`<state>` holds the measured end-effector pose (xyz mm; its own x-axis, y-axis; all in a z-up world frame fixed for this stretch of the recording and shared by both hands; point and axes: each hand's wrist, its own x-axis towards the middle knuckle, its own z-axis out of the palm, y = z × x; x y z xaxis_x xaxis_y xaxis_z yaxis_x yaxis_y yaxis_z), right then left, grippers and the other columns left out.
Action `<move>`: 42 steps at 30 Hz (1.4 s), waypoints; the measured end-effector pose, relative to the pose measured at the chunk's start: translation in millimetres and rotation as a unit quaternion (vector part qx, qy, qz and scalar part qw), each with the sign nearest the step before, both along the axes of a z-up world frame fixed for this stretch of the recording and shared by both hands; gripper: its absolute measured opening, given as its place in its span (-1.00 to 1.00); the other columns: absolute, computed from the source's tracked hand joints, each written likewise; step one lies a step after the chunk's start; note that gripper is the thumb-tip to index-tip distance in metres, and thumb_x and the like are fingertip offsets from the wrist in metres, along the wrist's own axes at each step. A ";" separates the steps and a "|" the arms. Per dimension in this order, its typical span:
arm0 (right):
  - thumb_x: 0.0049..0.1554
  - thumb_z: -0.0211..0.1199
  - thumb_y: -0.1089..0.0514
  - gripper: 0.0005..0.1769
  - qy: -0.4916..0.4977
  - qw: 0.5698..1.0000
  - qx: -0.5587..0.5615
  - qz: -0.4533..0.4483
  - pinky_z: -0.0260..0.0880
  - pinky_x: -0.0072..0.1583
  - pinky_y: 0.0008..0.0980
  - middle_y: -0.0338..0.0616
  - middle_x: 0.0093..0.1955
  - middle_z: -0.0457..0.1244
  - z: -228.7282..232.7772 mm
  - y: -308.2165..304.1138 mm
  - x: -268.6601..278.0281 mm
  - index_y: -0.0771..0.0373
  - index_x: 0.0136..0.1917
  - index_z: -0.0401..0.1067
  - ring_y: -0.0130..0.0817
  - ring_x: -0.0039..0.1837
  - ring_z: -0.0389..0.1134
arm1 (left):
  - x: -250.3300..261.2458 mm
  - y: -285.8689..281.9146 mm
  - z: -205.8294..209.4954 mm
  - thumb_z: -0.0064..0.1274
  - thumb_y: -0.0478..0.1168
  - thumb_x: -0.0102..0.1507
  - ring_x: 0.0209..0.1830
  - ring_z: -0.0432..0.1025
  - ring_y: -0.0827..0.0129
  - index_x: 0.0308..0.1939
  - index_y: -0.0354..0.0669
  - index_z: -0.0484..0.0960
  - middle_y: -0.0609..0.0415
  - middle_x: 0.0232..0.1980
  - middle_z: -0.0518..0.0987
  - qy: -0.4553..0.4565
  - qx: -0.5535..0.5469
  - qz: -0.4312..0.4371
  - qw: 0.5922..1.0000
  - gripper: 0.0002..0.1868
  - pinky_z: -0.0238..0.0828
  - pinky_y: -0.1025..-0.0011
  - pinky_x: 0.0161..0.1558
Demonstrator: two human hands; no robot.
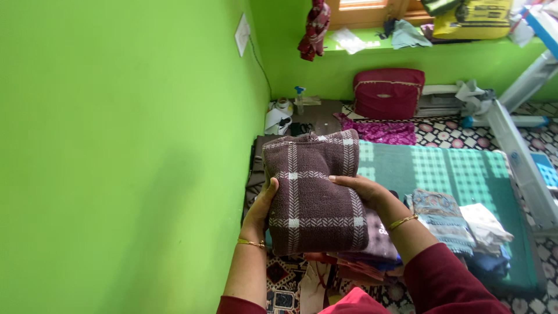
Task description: The person folds several garments including a brown shirt, a dark blue shirt, a white shirt, and a plaid towel, then places each folded item onto a wall-mounted shelf. The person also picks up and stacks a dark sweater and a blue garment before folding a brown garment.
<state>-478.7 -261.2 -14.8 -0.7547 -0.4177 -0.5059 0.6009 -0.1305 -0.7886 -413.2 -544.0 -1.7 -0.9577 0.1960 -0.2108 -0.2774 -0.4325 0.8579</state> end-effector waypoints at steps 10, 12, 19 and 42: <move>0.06 0.35 0.00 -0.37 0.044 0.987 0.050 -0.143 0.59 0.01 -0.35 0.30 0.05 0.41 21.6 73.9 95.7 0.61 0.17 0.40 -0.09 0.00 0.54 | -2.9 69.2 9.1 0.28 -0.07 0.12 0.14 0.51 0.11 0.44 -0.38 0.21 -0.25 0.26 0.50 0.010 0.010 -0.131 0.991 -0.08 0.52 0.27 0.14; 0.07 0.33 -0.04 -0.34 0.034 0.982 0.057 -0.177 0.59 0.04 -0.38 0.28 0.06 0.42 27.8 88.8 123.1 0.64 0.17 0.43 -0.10 0.03 0.54 | 0.9 90.7 6.1 0.23 -0.14 0.14 0.09 0.54 0.11 0.41 -0.39 0.23 -0.27 0.22 0.53 -0.010 0.004 -0.138 0.990 -0.16 0.55 0.27 0.11; 0.05 0.36 -0.02 -0.36 0.018 0.954 0.004 -0.298 0.56 0.07 -0.32 0.22 0.14 0.41 50.2 136.4 209.2 0.51 0.23 0.45 -0.14 0.06 0.51 | 17.9 168.6 -1.2 0.17 -0.23 0.17 -0.05 0.56 0.22 0.35 -0.41 0.32 -0.18 0.12 0.58 0.015 0.047 -0.236 0.971 -0.30 0.55 0.30 0.00; 0.07 0.37 0.02 -0.43 0.070 0.850 -0.004 -0.522 0.60 0.08 -0.26 0.20 0.12 0.44 47.3 476.2 485.9 0.50 0.20 0.48 -0.14 0.05 0.53 | 182.9 597.9 15.8 0.19 -0.17 0.16 -0.03 0.57 0.27 0.29 -0.40 0.42 -0.12 0.11 0.63 0.039 0.008 -0.480 0.877 -0.34 0.54 0.37 0.03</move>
